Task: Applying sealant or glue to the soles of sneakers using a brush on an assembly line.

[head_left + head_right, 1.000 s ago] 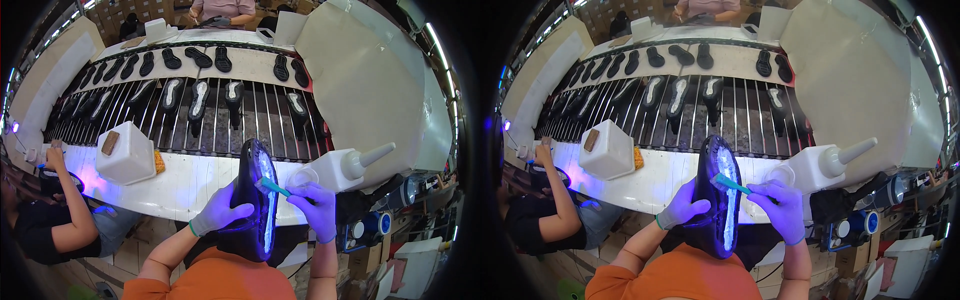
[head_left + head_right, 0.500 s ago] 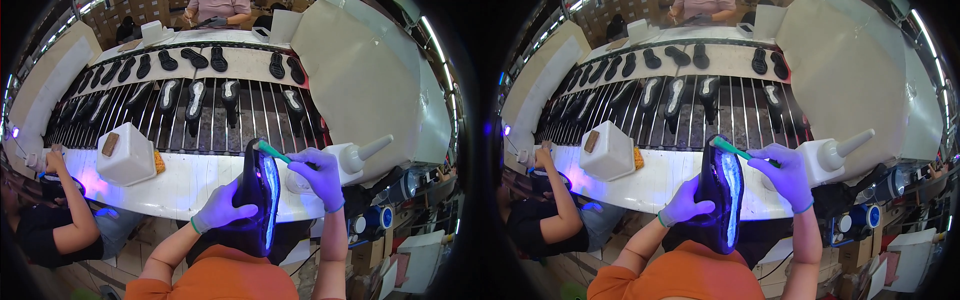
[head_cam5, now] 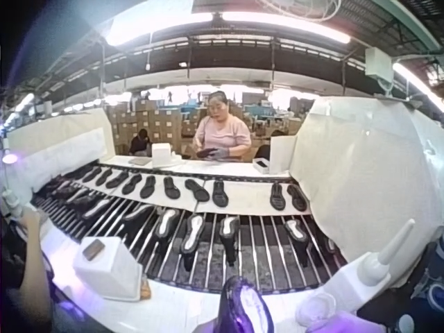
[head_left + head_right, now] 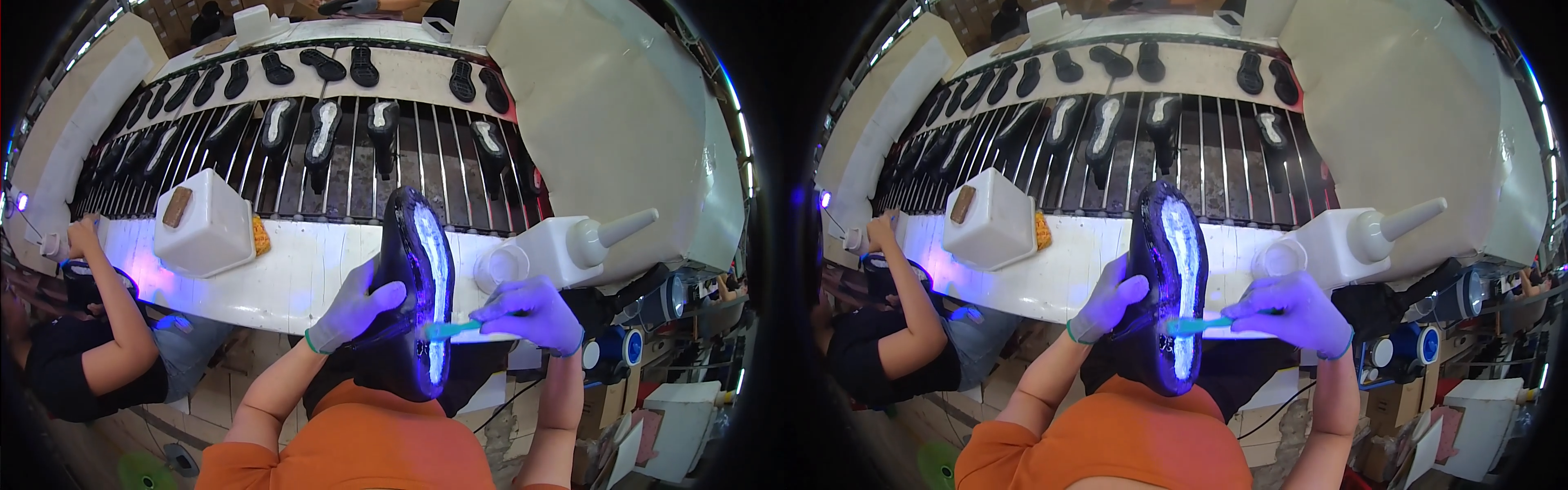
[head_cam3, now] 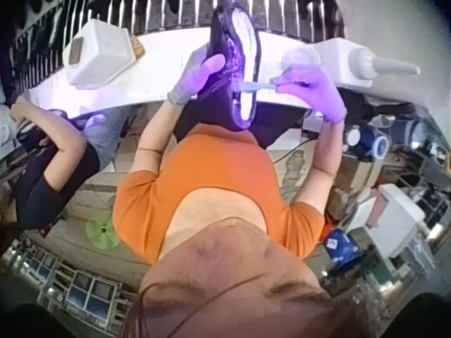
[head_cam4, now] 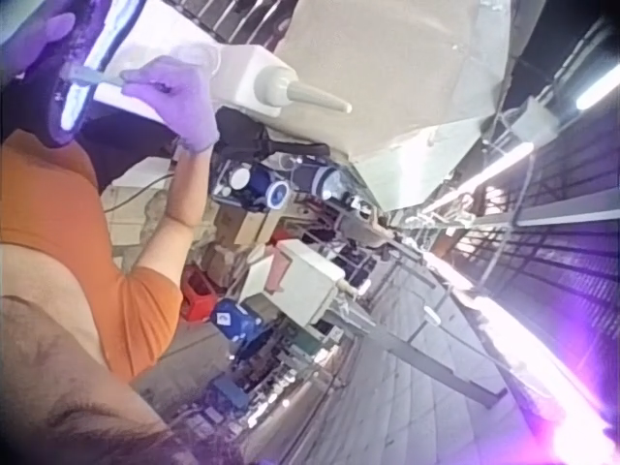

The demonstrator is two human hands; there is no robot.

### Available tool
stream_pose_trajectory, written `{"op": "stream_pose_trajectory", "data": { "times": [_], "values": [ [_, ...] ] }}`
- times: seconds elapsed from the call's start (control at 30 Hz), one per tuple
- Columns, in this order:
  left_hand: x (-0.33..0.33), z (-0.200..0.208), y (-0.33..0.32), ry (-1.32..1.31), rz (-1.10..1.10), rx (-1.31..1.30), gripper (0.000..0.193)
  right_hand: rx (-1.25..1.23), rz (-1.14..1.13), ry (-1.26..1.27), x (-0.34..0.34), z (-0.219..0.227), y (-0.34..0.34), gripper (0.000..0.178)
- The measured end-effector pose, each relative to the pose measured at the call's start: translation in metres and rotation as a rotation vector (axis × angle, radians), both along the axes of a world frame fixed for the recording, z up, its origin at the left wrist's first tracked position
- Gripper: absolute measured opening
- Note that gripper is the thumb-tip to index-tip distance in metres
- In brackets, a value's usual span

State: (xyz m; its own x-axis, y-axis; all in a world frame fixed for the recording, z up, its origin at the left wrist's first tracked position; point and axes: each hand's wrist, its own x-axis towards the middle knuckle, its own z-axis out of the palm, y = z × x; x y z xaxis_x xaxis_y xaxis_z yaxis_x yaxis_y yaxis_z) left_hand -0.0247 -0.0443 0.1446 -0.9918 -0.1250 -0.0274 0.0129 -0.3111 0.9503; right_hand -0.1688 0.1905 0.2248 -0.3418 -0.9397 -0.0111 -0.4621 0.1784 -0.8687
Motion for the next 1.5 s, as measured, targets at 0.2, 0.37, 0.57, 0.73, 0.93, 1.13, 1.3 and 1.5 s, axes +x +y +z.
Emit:
{"op": "stream_pose_trajectory", "data": {
  "times": [0.2, 0.37, 0.57, 0.73, 0.93, 1.13, 1.3, 1.5],
  "values": [
    [-0.001, -0.004, 0.000, 0.011, -0.030, 0.075, 0.052, 0.043, 0.198, -0.084, 0.018, -0.001, 0.010, 0.022],
    [-0.006, -0.010, 0.007, -0.037, 0.023, 0.096, 0.055, 0.009, -0.214, 0.035, 0.015, -0.006, 0.005, 0.020],
    [-0.011, -0.023, 0.003, -0.125, -0.050, 0.221, 0.048, 0.037, -0.022, -0.035, 0.013, 0.000, 0.007, 0.023],
    [-0.017, -0.027, 0.006, -0.232, -0.169, 0.381, 0.048, 0.057, 0.110, -0.035, 0.007, -0.004, 0.007, 0.026],
    [-0.017, -0.041, 0.023, -0.519, -0.201, 0.526, 0.044, 0.099, 0.181, -0.108, -0.002, -0.007, 0.001, 0.021],
    [-0.012, -0.070, 0.047, -0.408, -0.389, 0.684, 0.041, 0.052, 0.196, -0.190, -0.010, -0.019, -0.005, 0.023],
    [-0.005, -0.090, 0.068, -0.618, -0.523, 1.234, 0.043, 0.051, 0.212, -0.224, -0.013, -0.016, -0.012, 0.024],
    [0.017, -0.034, 0.057, -0.320, -0.725, 0.717, 0.037, 0.063, 0.217, -0.218, -0.019, -0.015, -0.015, 0.024]
  ]
}}
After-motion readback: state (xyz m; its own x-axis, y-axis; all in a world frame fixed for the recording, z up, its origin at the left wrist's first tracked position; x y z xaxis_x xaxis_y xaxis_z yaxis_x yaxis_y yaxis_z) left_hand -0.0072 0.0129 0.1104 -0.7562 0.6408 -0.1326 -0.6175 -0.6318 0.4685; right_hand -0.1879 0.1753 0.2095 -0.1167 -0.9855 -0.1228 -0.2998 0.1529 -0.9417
